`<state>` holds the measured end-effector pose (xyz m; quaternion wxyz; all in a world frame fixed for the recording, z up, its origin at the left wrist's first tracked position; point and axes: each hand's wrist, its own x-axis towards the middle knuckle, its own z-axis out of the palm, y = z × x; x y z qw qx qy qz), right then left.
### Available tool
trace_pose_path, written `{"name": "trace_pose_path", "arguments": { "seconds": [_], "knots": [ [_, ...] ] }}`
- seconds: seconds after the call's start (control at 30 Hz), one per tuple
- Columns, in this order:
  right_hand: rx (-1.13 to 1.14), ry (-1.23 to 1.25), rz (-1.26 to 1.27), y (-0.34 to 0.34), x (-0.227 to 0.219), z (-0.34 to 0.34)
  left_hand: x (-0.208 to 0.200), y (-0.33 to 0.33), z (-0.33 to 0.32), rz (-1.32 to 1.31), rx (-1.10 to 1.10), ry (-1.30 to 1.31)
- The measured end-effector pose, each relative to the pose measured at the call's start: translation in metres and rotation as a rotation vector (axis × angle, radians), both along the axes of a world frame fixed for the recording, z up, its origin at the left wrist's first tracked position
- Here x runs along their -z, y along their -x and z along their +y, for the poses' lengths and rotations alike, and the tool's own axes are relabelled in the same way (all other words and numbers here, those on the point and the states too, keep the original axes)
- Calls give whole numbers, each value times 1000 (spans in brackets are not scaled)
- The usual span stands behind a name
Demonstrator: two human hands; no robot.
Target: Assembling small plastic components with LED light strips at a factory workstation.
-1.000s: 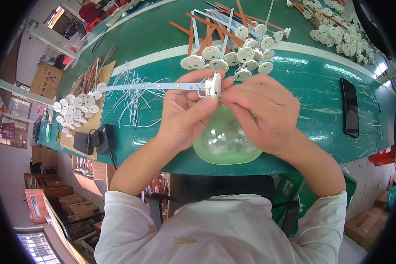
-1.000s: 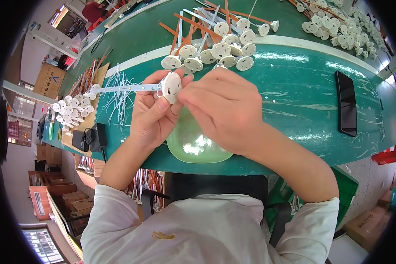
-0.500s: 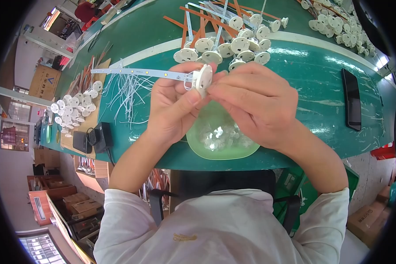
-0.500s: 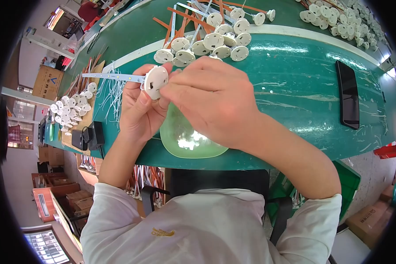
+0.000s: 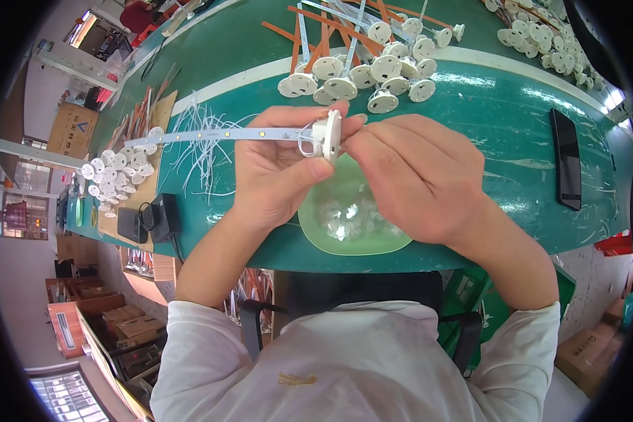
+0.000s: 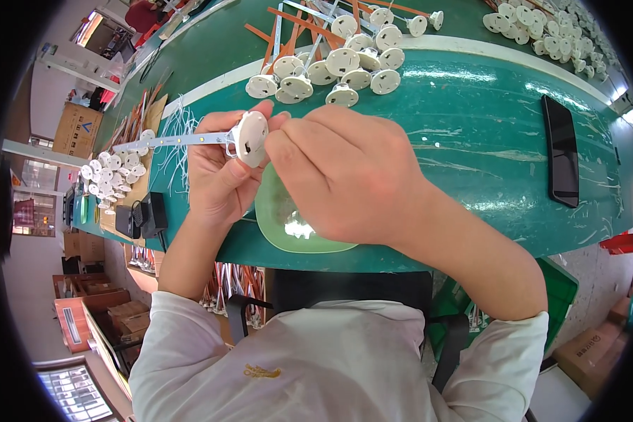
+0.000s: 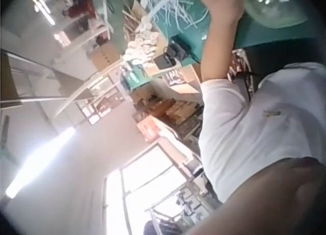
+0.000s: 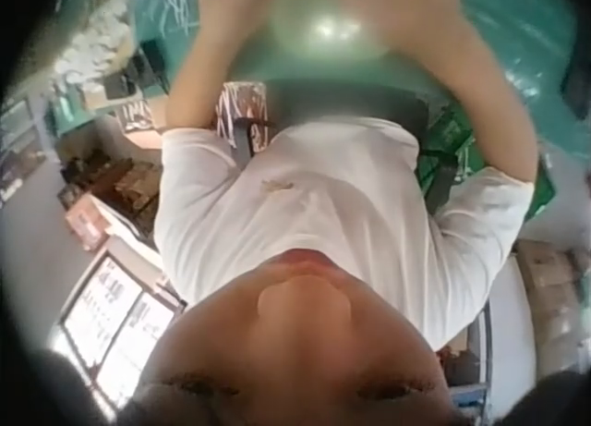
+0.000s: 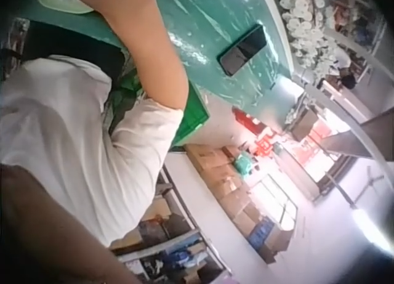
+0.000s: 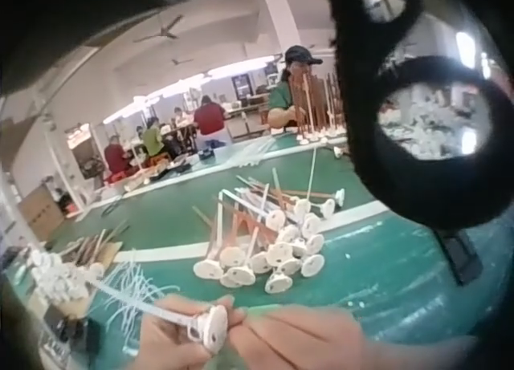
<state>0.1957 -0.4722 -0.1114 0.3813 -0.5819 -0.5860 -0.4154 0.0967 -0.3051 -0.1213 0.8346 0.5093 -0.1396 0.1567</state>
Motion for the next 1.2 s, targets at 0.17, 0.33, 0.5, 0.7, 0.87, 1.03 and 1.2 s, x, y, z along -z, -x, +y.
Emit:
{"name": "trace_pose_path", "arguments": {
  "seconds": [0.17,0.33,0.5,0.7,0.87,1.03,1.2],
  "knots": [
    [35,22,-3,8,0,1,5,0,1,-27,-82,-59],
    [52,32,0,12,0,1,3,-1,-3,-22,-110,-71],
    [-86,90,296,6,-3,0,-2,1,-6,127,-81,118],
    [-95,106,415,8,-4,1,-7,2,-7,255,-108,165],
    [-82,49,414,8,2,12,-3,1,-9,222,-133,168],
    [-58,32,426,14,1,10,3,0,-11,207,-150,160],
    [-166,42,657,8,7,9,-1,-3,-7,255,-128,189]
  ]
}}
